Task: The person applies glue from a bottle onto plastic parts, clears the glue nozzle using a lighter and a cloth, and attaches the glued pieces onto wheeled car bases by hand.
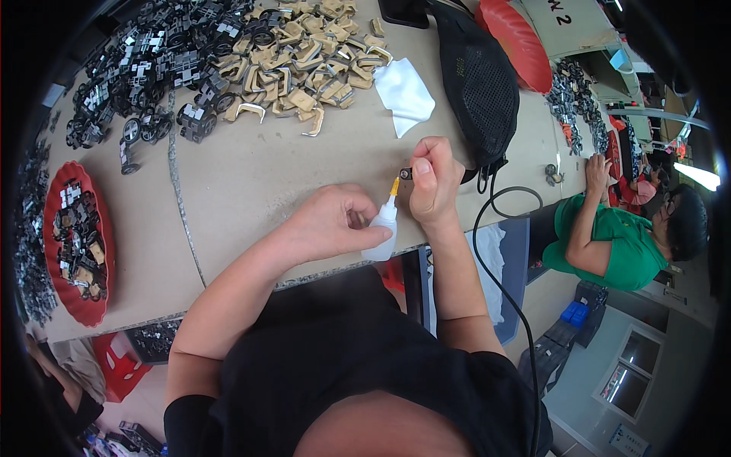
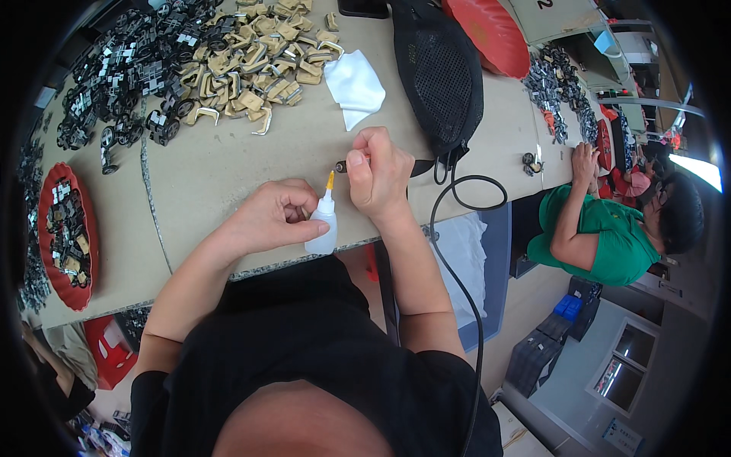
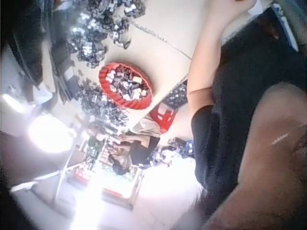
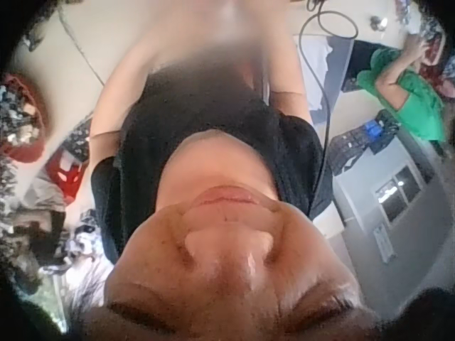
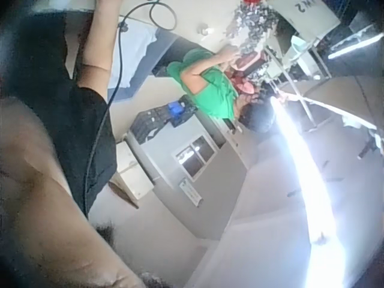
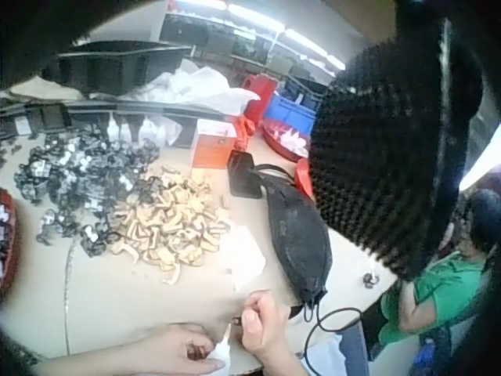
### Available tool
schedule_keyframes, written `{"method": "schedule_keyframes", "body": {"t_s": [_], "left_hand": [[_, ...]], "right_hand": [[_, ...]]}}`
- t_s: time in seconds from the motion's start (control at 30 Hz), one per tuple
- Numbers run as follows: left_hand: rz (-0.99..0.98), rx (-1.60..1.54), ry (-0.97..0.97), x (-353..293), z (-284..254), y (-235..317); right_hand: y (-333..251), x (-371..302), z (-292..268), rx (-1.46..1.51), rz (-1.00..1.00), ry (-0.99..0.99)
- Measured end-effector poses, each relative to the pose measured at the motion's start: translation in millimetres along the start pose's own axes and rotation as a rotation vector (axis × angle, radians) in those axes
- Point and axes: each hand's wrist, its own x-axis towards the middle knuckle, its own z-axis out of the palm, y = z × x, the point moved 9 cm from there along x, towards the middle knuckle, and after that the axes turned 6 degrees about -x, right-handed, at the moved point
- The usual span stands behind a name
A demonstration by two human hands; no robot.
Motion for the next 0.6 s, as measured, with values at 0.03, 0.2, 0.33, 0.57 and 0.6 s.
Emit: {"method": "schedule_keyframes", "body": {"t_s": [0.03,0.2,0.33,0.57,0.6], "left_hand": [[-0.002,-0.008,-0.001,0.4,0.1,-0.8],[-0.015,-0.009,0.001,0.1,0.4,-0.8],[-0.017,0.013,-0.002,0.3,0.9,-0.6],[-0.034,0.007,0.002,0.3,0.4,-1.5],[-0.033,-0.001,0.001,0.5,0.5,-1.8]], "right_hand": [[0.1,0.0,-0.2,0.002,0.002,0.0],[0.4,1.0,-1.0,-0.008,-0.004,0.004],[-0.1,1.1,-1.1,-0.02,-0.001,0.011],[-0.6,1.0,-0.4,-0.049,0.001,-0.002],[-0.7,1.1,-0.8,-0.05,0.001,-0.001]]}}
